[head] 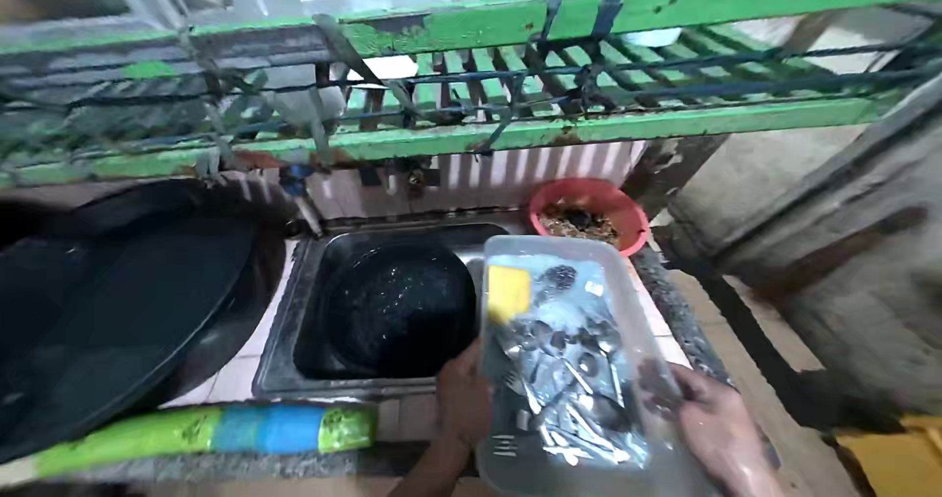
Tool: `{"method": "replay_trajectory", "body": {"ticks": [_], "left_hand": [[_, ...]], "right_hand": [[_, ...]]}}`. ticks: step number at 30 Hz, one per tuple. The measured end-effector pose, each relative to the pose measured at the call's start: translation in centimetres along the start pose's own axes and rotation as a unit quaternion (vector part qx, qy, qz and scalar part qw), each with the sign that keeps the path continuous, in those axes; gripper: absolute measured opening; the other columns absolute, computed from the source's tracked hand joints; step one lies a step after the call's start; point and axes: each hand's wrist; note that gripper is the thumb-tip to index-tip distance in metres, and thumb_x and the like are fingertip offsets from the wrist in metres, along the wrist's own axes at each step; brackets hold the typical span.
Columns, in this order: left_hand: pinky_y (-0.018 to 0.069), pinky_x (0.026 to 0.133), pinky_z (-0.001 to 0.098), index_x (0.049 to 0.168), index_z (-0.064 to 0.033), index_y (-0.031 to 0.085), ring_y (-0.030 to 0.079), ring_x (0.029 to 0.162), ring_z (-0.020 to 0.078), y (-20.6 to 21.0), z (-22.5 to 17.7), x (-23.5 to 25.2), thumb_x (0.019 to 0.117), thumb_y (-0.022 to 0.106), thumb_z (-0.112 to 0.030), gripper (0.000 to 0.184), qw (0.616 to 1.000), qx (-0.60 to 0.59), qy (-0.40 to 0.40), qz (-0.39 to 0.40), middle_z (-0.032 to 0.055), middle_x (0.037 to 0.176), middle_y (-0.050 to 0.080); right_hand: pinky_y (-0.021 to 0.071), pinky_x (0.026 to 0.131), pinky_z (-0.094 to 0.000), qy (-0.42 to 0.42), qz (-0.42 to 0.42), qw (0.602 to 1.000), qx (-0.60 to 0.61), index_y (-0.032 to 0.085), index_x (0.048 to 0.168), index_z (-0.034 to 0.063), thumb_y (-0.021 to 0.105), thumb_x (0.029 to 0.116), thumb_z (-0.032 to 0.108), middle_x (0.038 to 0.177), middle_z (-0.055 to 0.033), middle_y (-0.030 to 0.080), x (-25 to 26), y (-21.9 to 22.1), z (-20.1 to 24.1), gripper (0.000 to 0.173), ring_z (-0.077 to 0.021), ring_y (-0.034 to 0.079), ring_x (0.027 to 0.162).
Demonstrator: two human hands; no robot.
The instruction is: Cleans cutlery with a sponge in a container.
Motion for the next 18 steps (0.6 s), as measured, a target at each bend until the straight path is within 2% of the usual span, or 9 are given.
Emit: {"method": "replay_trajectory", "body": {"ticks": [2, 5, 7, 10, 12, 15, 17, 18], "left_hand": [[0.0582, 0.097, 0.0402, 0.145, -0.0091, 0.060, 0.070, 0.112, 0.0200, 3.7, -0.2, -1.2, 0.0896, 0.064, 0.004, 0.057, 1.000, -0.022, -0.004, 0.001, 0.0123, 0.128, 0.070], [0.0574, 0.098, 0.0395, 0.144, -0.0057, 0.059, 0.070, 0.112, 0.0205, 9.0, -0.5, -2.5, 0.0875, 0.063, 0.006, 0.058, 0.999, -0.044, -0.012, 0.001, 0.0140, 0.128, 0.070], [0.0556, 0.101, 0.0397, 0.145, -0.0050, 0.058, 0.068, 0.116, 0.0214, 12.0, -0.3, -2.8, 0.0888, 0.062, 0.006, 0.058, 0.999, -0.036, -0.013, 0.003, 0.0148, 0.131, 0.068], [0.0562, 0.101, 0.0406, 0.143, -0.0029, 0.059, 0.069, 0.114, 0.0224, 15.8, 0.5, -2.5, 0.0896, 0.061, 0.006, 0.054, 0.999, -0.029, 0.004, -0.020, 0.0159, 0.128, 0.070], [0.0549, 0.103, 0.0417, 0.144, -0.0033, 0.058, 0.068, 0.117, 0.0235, 17.2, 0.3, -2.4, 0.0911, 0.061, 0.005, 0.054, 0.999, -0.014, -0.005, -0.034, 0.0160, 0.130, 0.069], [0.0515, 0.107, 0.0441, 0.145, -0.0054, 0.058, 0.066, 0.121, 0.0246, 17.9, -0.9, -2.0, 0.0941, 0.061, -0.001, 0.051, 0.998, 0.042, -0.013, -0.055, 0.0154, 0.132, 0.069], [0.0507, 0.109, 0.0441, 0.145, -0.0076, 0.059, 0.065, 0.124, 0.0234, 18.2, -1.4, -1.6, 0.0956, 0.061, -0.003, 0.049, 0.988, 0.119, 0.034, -0.087, 0.0128, 0.134, 0.068], [0.0490, 0.111, 0.0442, 0.147, -0.0055, 0.056, 0.062, 0.130, 0.0246, 18.5, -1.5, -1.4, 0.0947, 0.061, -0.001, 0.052, 0.976, 0.158, 0.093, -0.118, 0.0139, 0.141, 0.064]], "right_hand": [[0.0613, 0.078, -0.0530, -0.002, 0.013, 1.000, -0.013, 0.073, 0.115, 0.0042, 0.063, 0.0906, 0.001, 0.100, -0.0140, 0.074, 0.0, -3.3, -2.0, 0.026, -0.0273, 0.073, 0.085], [0.0579, 0.077, -0.0547, 0.000, 0.002, 0.998, -0.055, 0.074, 0.107, 0.0057, 0.065, 0.0873, -0.001, 0.095, -0.0137, 0.073, 0.2, -7.1, -4.5, 0.023, -0.0268, 0.071, 0.084], [0.0569, 0.078, -0.0548, 0.001, -0.004, 0.998, -0.069, 0.075, 0.107, 0.0062, 0.064, 0.0878, -0.003, 0.094, -0.0130, 0.074, 0.7, -8.7, -6.0, 0.024, -0.0262, 0.071, 0.084], [0.0586, 0.079, -0.0527, -0.005, 0.000, 0.998, -0.062, 0.076, 0.109, 0.0083, 0.064, 0.0891, -0.001, 0.095, -0.0108, 0.075, 2.4, -9.6, -9.2, 0.025, -0.0240, 0.072, 0.085], [0.0596, 0.082, -0.0516, -0.001, 0.006, 0.999, -0.042, 0.076, 0.112, 0.0094, 0.065, 0.0899, 0.001, 0.097, -0.0097, 0.076, 3.4, -9.4, -11.3, 0.026, -0.0226, 0.073, 0.087], [0.0591, 0.087, -0.0523, 0.006, 0.020, 0.999, -0.034, 0.072, 0.122, 0.0100, 0.065, 0.0973, 0.010, 0.103, -0.0114, 0.075, 4.9, -8.9, -12.4, 0.025, -0.0250, 0.073, 0.094], [0.0554, 0.092, -0.0572, -0.002, 0.012, 0.997, -0.072, 0.067, 0.131, 0.0084, 0.061, 0.1025, 0.017, 0.111, -0.0164, 0.073, 5.2, -8.9, -11.5, 0.031, -0.0324, 0.071, 0.101], [0.0532, 0.097, -0.0594, -0.033, -0.002, 0.994, -0.102, 0.063, 0.138, 0.0065, 0.057, 0.1047, 0.018, 0.120, -0.0192, 0.071, 5.0, -8.9, -10.7, 0.036, -0.0366, 0.069, 0.110]]}}
Point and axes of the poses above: each hand's wrist, its own x-axis towards the middle knuckle, its own y-axis out of the palm, z = x × y
